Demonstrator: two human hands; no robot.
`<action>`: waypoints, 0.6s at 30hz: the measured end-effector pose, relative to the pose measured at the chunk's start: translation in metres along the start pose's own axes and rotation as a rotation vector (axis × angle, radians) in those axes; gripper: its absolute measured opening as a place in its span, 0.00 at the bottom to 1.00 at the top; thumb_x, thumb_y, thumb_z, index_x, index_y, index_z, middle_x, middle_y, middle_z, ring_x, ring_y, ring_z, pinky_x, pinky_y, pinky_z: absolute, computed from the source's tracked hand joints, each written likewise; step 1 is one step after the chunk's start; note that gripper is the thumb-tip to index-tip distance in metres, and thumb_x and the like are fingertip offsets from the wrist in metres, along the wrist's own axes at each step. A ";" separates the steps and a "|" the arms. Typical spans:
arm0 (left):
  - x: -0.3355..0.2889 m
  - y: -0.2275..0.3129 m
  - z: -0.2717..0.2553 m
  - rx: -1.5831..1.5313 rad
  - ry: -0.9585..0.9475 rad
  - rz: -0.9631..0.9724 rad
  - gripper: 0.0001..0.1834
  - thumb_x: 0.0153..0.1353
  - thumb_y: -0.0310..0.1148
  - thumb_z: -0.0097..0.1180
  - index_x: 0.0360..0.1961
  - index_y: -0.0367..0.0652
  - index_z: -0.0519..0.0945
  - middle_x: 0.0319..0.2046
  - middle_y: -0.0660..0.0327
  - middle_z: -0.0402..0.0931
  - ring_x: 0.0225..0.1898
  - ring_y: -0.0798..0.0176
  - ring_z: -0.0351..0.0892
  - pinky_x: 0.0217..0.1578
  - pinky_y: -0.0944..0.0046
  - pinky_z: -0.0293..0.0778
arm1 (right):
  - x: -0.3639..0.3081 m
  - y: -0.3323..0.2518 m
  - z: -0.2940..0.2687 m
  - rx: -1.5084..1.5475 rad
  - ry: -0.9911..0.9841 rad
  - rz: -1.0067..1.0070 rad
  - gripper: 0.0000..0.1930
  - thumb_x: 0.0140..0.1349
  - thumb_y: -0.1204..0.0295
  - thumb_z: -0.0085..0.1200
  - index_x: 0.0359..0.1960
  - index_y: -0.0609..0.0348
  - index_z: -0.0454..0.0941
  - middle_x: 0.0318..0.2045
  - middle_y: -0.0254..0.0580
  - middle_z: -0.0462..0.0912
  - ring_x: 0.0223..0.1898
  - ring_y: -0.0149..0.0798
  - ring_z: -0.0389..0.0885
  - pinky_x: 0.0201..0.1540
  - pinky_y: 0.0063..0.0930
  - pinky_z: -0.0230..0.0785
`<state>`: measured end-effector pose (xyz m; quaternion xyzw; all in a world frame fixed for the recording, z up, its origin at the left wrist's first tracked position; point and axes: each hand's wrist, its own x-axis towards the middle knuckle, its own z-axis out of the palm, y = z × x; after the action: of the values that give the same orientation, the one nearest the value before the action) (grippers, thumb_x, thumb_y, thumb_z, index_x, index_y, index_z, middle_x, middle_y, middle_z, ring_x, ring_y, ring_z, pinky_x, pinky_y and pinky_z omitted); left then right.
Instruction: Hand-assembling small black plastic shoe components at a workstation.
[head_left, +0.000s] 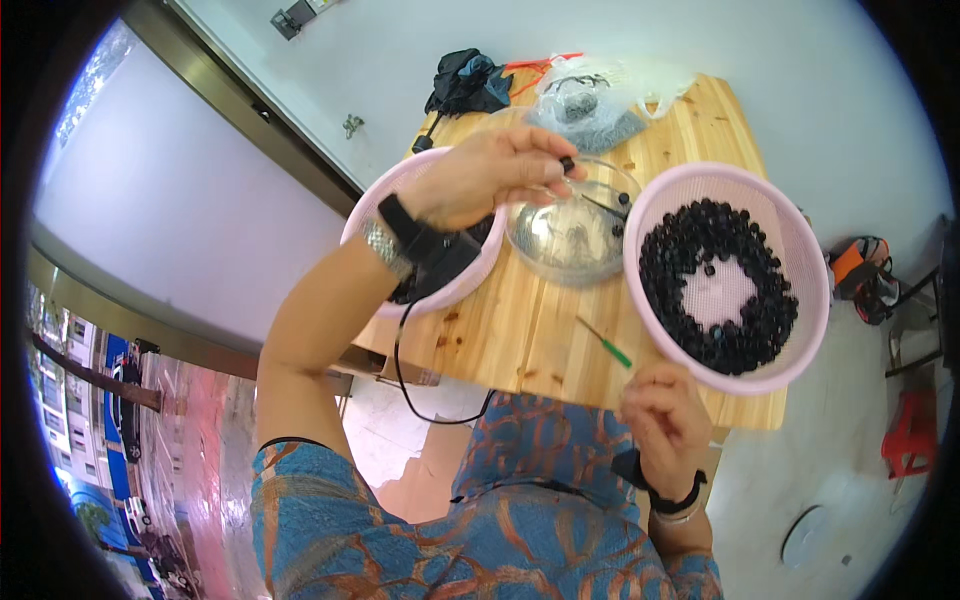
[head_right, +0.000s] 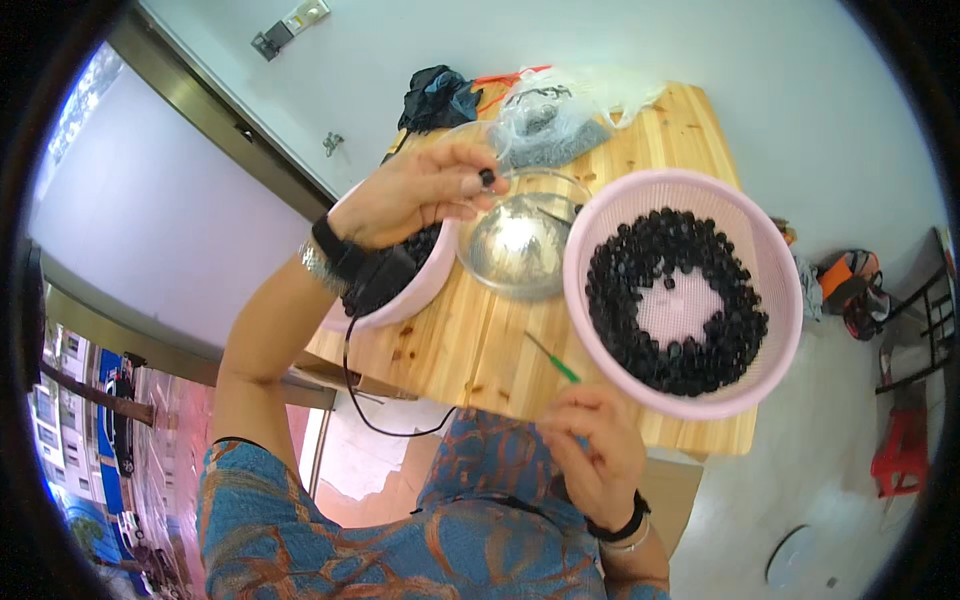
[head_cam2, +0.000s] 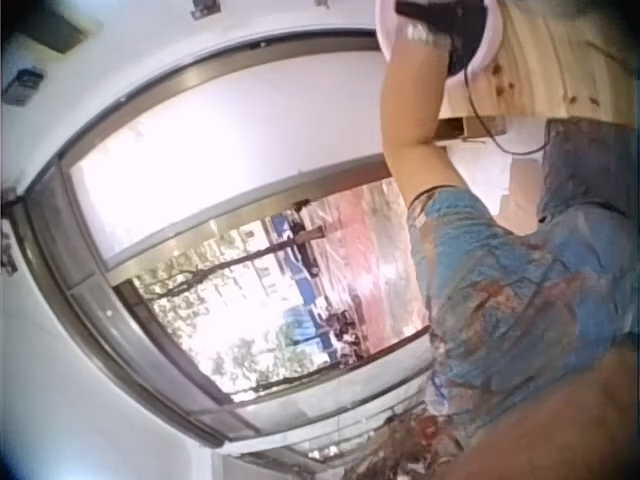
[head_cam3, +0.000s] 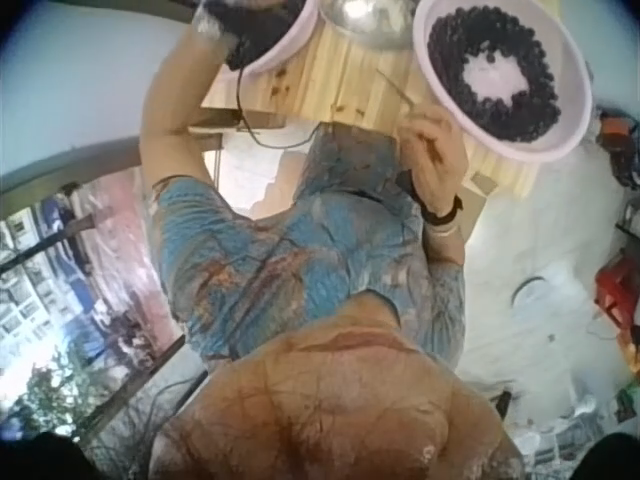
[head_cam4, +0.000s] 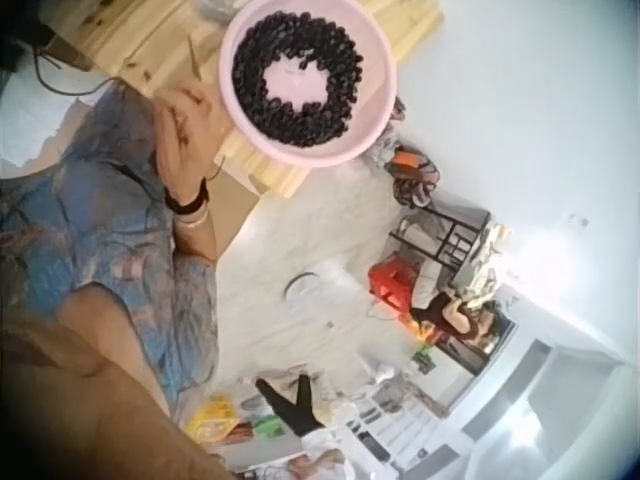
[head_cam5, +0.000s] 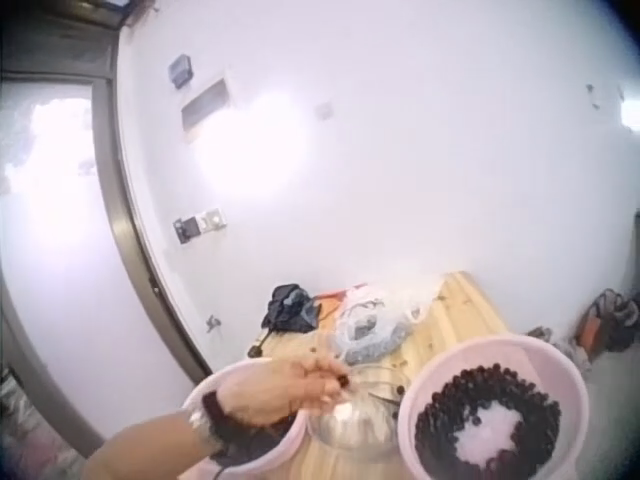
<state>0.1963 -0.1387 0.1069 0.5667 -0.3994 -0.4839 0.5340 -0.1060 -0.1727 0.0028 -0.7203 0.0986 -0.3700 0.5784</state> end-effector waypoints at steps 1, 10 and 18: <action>-0.019 -0.002 0.017 -0.087 -0.022 -0.014 0.12 0.61 0.26 0.50 0.46 0.37 0.70 0.43 0.53 0.75 0.37 0.66 0.79 0.41 0.70 0.77 | -0.003 -0.002 0.001 0.002 0.006 0.008 0.06 0.51 0.84 0.52 0.32 0.64 0.77 0.35 0.43 0.74 0.28 0.31 0.72 0.28 0.18 0.64; -0.123 -0.066 0.091 -0.363 -0.011 0.103 0.12 0.61 0.25 0.50 0.47 0.38 0.70 0.42 0.52 0.75 0.38 0.65 0.79 0.38 0.71 0.77 | -0.016 -0.046 0.029 0.096 0.119 -0.081 0.07 0.57 0.83 0.50 0.37 0.65 0.76 0.38 0.42 0.73 0.29 0.26 0.73 0.30 0.16 0.67; -0.171 -0.095 0.123 -0.103 0.214 0.288 0.13 0.56 0.20 0.54 0.44 0.36 0.75 0.41 0.57 0.75 0.39 0.69 0.76 0.41 0.70 0.74 | -0.041 -0.057 0.047 -0.006 0.057 -0.187 0.08 0.56 0.83 0.50 0.37 0.64 0.76 0.36 0.41 0.73 0.31 0.29 0.73 0.31 0.19 0.67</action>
<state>0.0338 0.0102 0.0384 0.5236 -0.3922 -0.3592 0.6656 -0.1206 -0.0958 0.0343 -0.7173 0.0482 -0.4424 0.5361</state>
